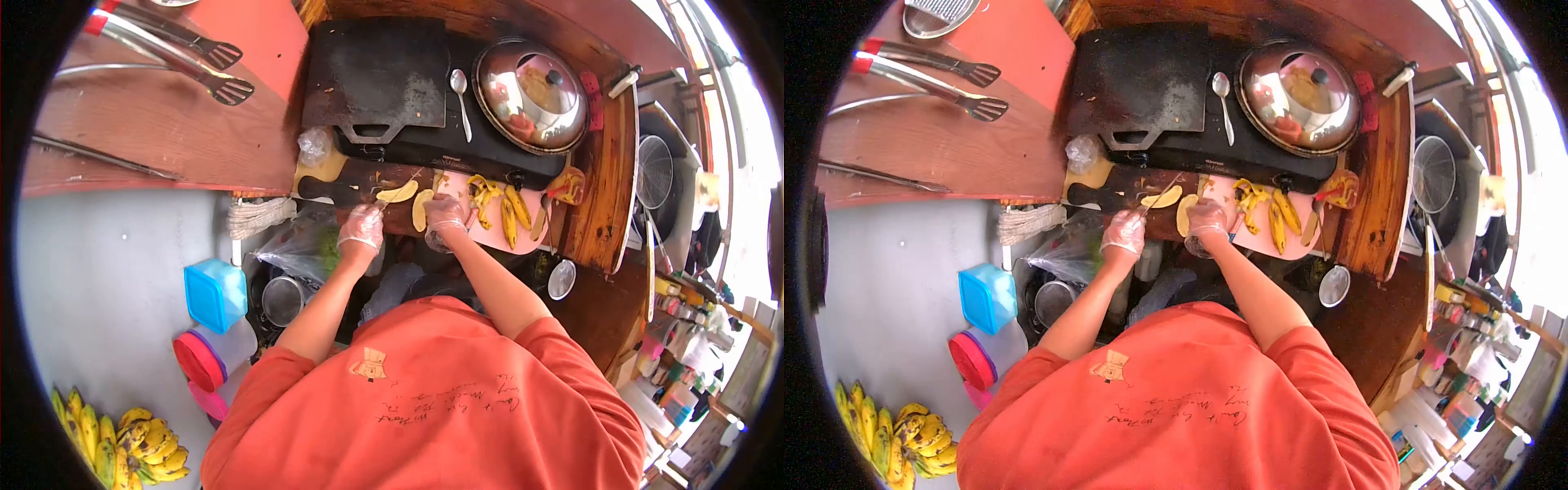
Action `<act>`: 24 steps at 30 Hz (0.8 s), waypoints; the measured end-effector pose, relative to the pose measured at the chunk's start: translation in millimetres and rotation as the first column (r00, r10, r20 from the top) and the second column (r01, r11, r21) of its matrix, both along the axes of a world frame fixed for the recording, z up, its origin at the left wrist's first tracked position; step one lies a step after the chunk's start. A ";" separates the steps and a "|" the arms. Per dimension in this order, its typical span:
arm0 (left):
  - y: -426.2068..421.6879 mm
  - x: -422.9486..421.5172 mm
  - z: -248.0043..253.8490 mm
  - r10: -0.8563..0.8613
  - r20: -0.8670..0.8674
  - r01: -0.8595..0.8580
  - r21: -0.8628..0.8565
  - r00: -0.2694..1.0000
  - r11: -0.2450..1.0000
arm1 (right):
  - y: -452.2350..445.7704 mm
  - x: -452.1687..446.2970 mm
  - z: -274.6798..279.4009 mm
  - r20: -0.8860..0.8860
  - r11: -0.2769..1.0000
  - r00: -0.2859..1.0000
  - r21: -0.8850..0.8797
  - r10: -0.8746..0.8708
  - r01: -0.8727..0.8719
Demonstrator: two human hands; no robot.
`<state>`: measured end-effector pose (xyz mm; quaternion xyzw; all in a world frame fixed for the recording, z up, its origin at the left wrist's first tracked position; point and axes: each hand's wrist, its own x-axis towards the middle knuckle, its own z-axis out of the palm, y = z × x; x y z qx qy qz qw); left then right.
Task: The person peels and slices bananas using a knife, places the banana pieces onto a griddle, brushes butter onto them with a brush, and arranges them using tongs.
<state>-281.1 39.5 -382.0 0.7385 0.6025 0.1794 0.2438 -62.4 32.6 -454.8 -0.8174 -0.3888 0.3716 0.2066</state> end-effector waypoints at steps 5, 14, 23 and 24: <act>37.8 25.3 -27.8 -0.247 -0.096 0.232 -0.144 0.964 0.962 | -3.8 -7.7 11.6 0.001 0.999 1.000 -0.040 0.019 -0.019; 66.0 62.5 -1.1 -0.454 -0.348 0.274 -0.458 0.820 0.846 | -6.1 -27.9 -2.2 -0.190 0.995 0.977 -0.032 -0.095 0.091; 52.0 77.6 7.1 -0.289 -0.200 0.186 -0.417 0.936 0.890 | -26.9 -13.7 -23.7 -0.192 0.944 0.932 0.182 0.309 -0.276; 49.9 77.9 13.0 -0.289 -0.201 0.187 -0.412 0.936 0.892 | -26.2 -11.1 -4.5 -0.175 0.929 0.917 0.168 0.359 -0.331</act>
